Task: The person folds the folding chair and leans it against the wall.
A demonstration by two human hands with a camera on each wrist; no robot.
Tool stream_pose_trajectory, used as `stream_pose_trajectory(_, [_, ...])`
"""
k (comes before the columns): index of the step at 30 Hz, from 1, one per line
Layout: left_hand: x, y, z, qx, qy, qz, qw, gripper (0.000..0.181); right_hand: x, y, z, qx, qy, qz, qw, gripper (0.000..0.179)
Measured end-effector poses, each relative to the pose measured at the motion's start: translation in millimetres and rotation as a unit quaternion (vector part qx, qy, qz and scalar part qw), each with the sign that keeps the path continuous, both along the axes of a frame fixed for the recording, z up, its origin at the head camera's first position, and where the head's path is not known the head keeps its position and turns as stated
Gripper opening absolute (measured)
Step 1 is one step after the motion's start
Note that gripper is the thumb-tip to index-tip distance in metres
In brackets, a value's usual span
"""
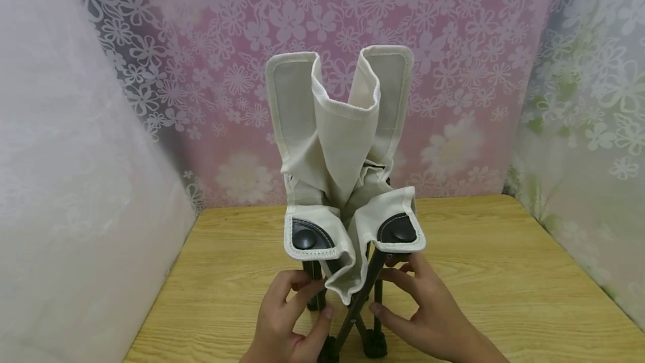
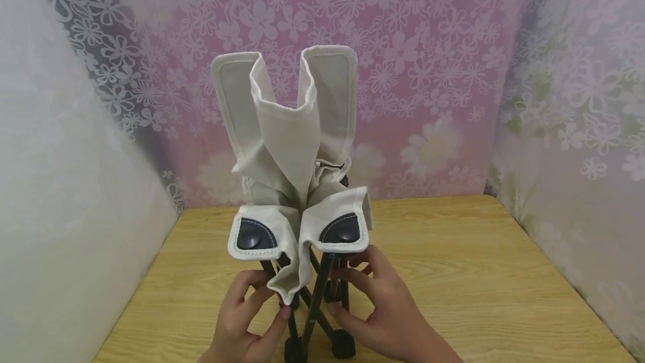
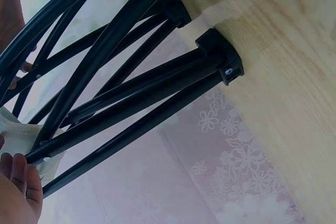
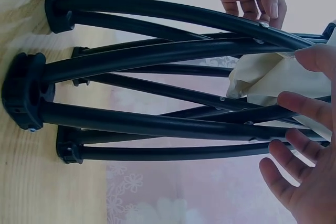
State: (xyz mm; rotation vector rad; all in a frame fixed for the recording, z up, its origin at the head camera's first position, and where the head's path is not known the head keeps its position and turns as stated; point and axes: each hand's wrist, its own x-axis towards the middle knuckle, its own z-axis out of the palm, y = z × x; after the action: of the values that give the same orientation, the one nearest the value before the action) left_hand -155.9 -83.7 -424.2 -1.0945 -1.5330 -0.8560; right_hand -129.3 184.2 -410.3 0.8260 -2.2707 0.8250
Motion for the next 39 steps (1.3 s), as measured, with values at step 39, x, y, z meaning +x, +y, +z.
stream_pose_trajectory(39, [12.1, -16.3, -33.0, -0.076, -0.212, 0.068, 0.9720, 0.046, 4.3, 0.5, -19.2, 0.078, -0.116, -0.033, 0.9897, 0.048])
